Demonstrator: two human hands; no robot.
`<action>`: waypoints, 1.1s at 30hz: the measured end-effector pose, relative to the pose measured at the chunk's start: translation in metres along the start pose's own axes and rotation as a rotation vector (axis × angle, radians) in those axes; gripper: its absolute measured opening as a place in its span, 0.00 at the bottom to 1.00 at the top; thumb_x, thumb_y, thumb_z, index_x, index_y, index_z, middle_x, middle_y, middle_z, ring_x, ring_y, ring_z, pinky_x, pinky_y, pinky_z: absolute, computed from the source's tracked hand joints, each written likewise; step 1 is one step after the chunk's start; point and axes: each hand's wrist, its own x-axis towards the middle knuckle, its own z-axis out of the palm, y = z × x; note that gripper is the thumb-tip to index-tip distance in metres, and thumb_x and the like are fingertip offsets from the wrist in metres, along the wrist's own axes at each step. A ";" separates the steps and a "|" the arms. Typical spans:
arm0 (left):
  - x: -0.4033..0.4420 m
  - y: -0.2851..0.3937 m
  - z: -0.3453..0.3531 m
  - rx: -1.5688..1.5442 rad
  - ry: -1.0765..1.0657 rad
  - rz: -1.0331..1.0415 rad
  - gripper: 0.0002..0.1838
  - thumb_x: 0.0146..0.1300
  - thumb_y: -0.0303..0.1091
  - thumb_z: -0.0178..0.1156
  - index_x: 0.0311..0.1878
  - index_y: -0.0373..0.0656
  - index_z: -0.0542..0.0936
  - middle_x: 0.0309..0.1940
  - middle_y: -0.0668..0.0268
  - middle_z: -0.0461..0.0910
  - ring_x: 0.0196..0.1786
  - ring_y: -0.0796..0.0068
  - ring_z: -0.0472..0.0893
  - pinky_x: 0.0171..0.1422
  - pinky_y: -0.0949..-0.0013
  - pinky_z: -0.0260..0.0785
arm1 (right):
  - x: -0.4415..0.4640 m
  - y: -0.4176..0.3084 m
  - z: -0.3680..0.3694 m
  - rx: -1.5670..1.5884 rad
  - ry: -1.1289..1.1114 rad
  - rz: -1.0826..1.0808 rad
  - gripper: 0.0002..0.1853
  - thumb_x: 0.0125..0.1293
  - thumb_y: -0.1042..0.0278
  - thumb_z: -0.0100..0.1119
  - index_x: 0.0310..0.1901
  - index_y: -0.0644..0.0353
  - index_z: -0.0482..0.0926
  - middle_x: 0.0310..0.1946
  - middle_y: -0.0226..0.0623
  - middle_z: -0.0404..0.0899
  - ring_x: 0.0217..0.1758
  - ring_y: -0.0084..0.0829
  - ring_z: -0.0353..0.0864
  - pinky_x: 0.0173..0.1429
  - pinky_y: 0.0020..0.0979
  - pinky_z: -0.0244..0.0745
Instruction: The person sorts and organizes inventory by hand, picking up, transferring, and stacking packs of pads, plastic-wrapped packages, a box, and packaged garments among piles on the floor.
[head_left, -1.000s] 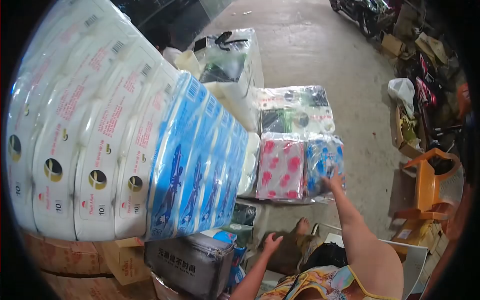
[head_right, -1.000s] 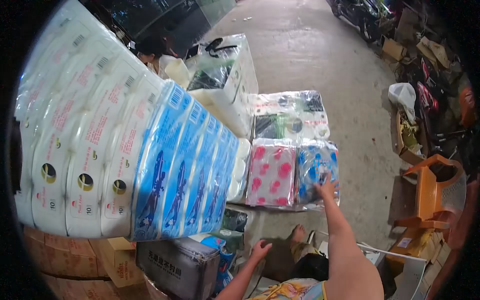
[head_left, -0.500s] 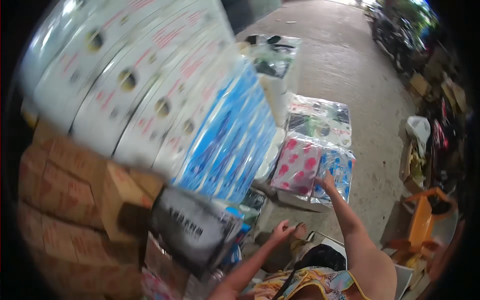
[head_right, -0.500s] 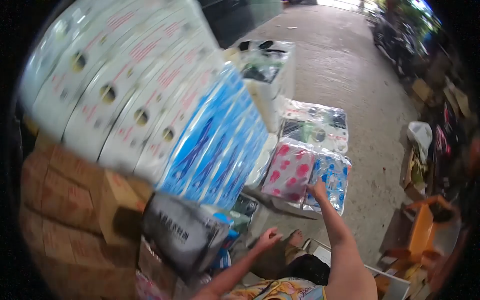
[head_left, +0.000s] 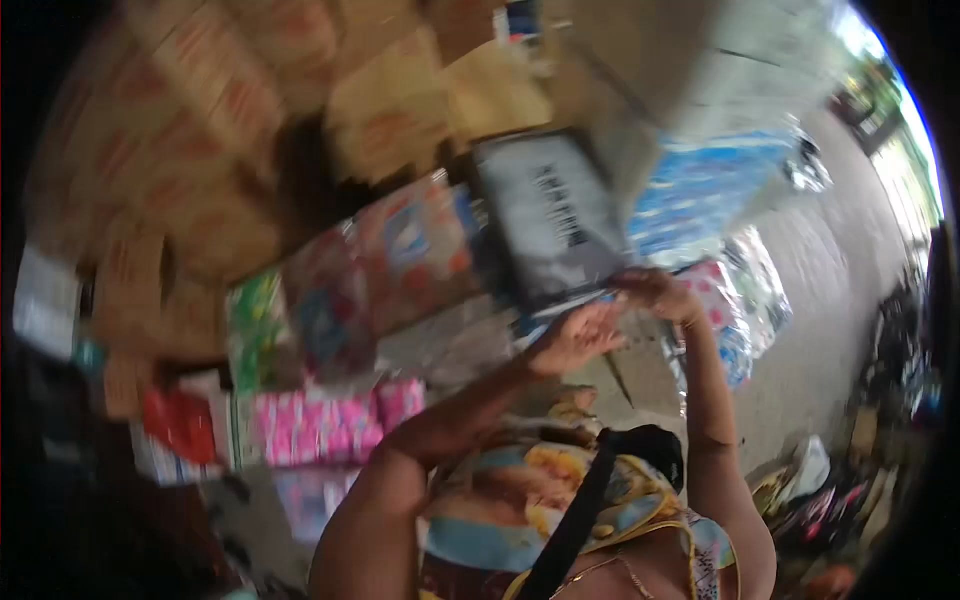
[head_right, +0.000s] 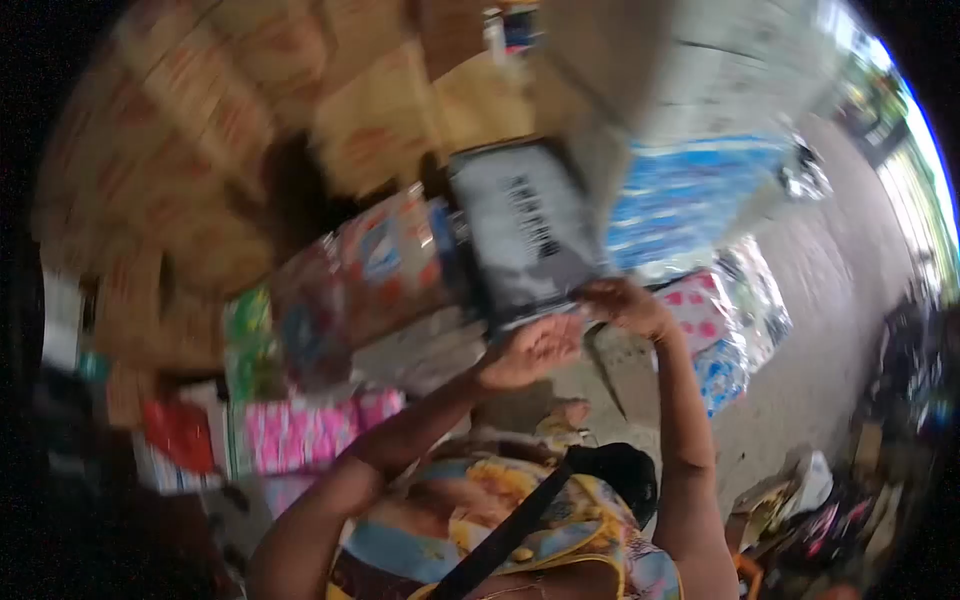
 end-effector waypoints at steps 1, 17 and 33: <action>-0.015 0.017 -0.012 0.031 0.058 0.002 0.21 0.57 0.29 0.53 0.53 0.38 0.62 0.44 0.66 0.68 0.48 0.77 0.69 0.53 0.73 0.62 | 0.014 -0.010 0.017 0.120 0.032 0.041 0.20 0.54 0.68 0.57 0.47 0.67 0.70 0.40 0.36 0.75 0.43 0.24 0.72 0.47 0.24 0.68; -0.157 0.014 -0.200 0.766 1.050 0.163 0.24 0.47 0.33 0.59 0.49 0.39 0.68 0.45 0.52 0.68 0.49 0.56 0.68 0.54 0.61 0.59 | 0.192 -0.029 0.176 -0.173 0.360 0.040 0.26 0.49 0.55 0.61 0.41 0.71 0.67 0.30 0.37 0.72 0.32 0.23 0.70 0.31 0.24 0.68; -0.144 -0.004 -0.197 1.117 1.013 0.122 0.27 0.43 0.38 0.61 0.49 0.40 0.69 0.48 0.51 0.66 0.52 0.53 0.65 0.56 0.60 0.58 | 0.216 0.015 0.176 0.137 0.026 -0.152 0.13 0.52 0.61 0.59 0.34 0.61 0.78 0.23 0.29 0.74 0.22 0.19 0.70 0.22 0.20 0.65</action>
